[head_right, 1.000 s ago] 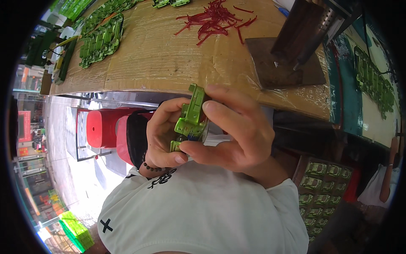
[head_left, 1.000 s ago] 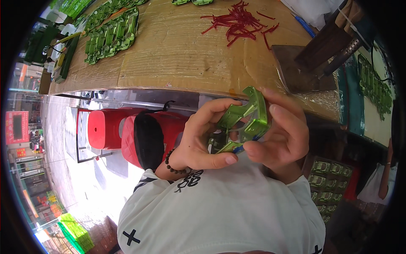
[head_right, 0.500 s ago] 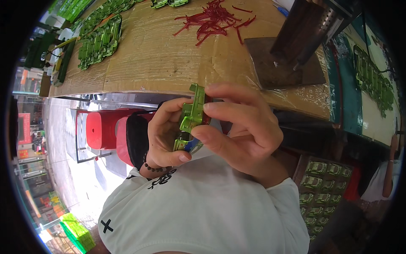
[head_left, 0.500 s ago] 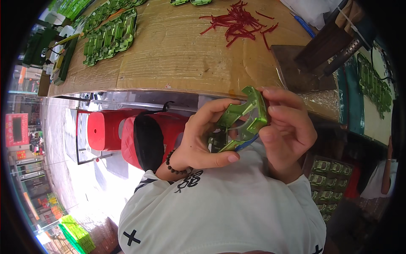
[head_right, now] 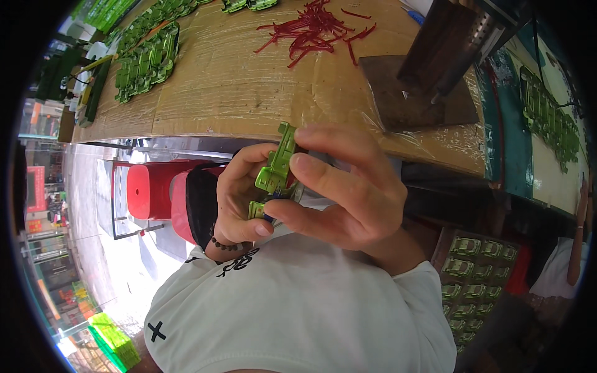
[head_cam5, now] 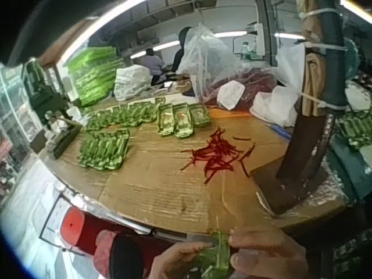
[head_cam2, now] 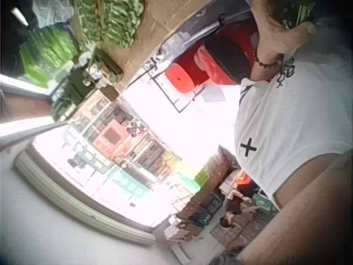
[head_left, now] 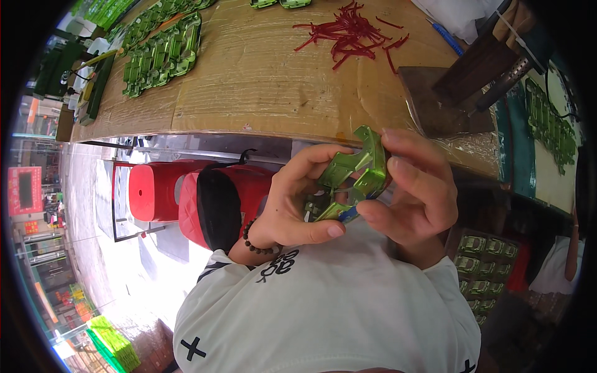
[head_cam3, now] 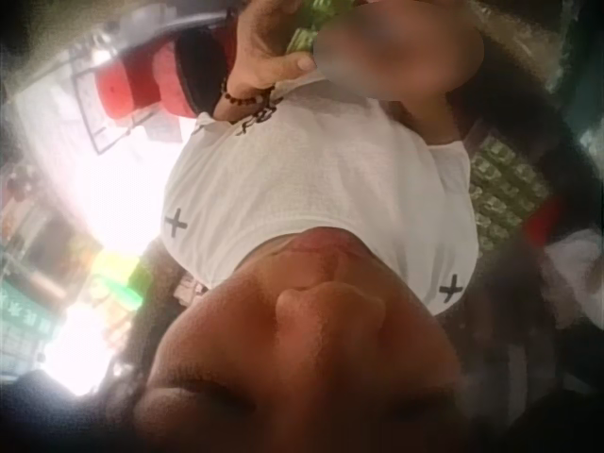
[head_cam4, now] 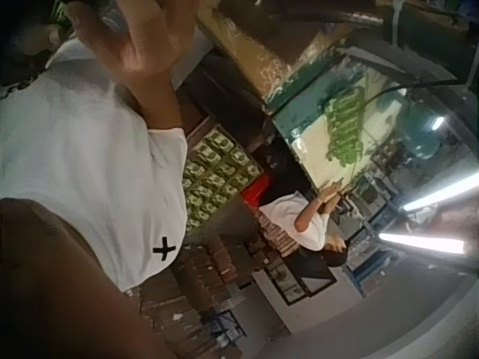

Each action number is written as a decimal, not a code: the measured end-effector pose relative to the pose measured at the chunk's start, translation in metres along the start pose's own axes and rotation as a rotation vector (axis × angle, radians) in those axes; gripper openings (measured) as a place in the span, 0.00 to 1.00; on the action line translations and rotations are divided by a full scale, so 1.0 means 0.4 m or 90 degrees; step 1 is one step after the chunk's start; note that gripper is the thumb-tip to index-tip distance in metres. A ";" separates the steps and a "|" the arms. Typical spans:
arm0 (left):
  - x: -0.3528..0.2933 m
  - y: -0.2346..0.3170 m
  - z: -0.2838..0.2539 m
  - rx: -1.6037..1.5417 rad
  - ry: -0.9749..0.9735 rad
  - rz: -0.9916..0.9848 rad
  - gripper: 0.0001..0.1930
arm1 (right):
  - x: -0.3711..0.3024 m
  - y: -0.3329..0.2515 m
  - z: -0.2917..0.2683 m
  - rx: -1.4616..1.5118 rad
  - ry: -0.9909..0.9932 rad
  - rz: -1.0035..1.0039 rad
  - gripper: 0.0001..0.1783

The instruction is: The person repeatedly picks up green plastic frames from a table, inserts a small red strip into a slot on the frame, and places the finished unit back on the table. The person handles the frames one at a time and continues the cycle throughout the clip.

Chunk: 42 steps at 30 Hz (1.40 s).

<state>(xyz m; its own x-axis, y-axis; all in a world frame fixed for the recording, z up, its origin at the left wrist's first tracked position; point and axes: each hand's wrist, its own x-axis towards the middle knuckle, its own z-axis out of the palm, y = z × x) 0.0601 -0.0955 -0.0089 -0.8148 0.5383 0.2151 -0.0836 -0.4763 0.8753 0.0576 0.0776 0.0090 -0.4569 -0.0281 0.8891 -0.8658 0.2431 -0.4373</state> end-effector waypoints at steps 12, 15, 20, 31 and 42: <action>0.008 -0.011 -0.007 -0.120 -0.026 -0.021 0.39 | 0.006 -0.014 0.007 -0.075 -0.003 0.029 0.26; 0.008 -0.011 -0.001 -0.160 0.008 -0.030 0.38 | 0.003 -0.012 0.016 -0.103 0.000 0.008 0.26; 0.007 -0.004 0.008 -0.163 0.042 -0.044 0.38 | -0.005 -0.014 0.012 -0.098 -0.033 0.044 0.26; 0.012 0.039 0.049 0.530 -0.092 -0.012 0.45 | -0.144 -0.031 0.038 0.367 0.200 0.255 0.31; 0.201 0.034 0.084 0.427 -0.029 0.042 0.24 | -0.049 -0.044 -0.154 1.151 0.582 0.762 0.18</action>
<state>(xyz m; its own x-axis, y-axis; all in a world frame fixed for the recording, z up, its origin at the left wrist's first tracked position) 0.0129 -0.0352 0.0347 -0.7796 0.5590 0.2823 0.3517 0.0179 0.9359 0.0941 0.1335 0.0076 -0.9705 -0.1759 -0.1651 0.1403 -0.9682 0.2072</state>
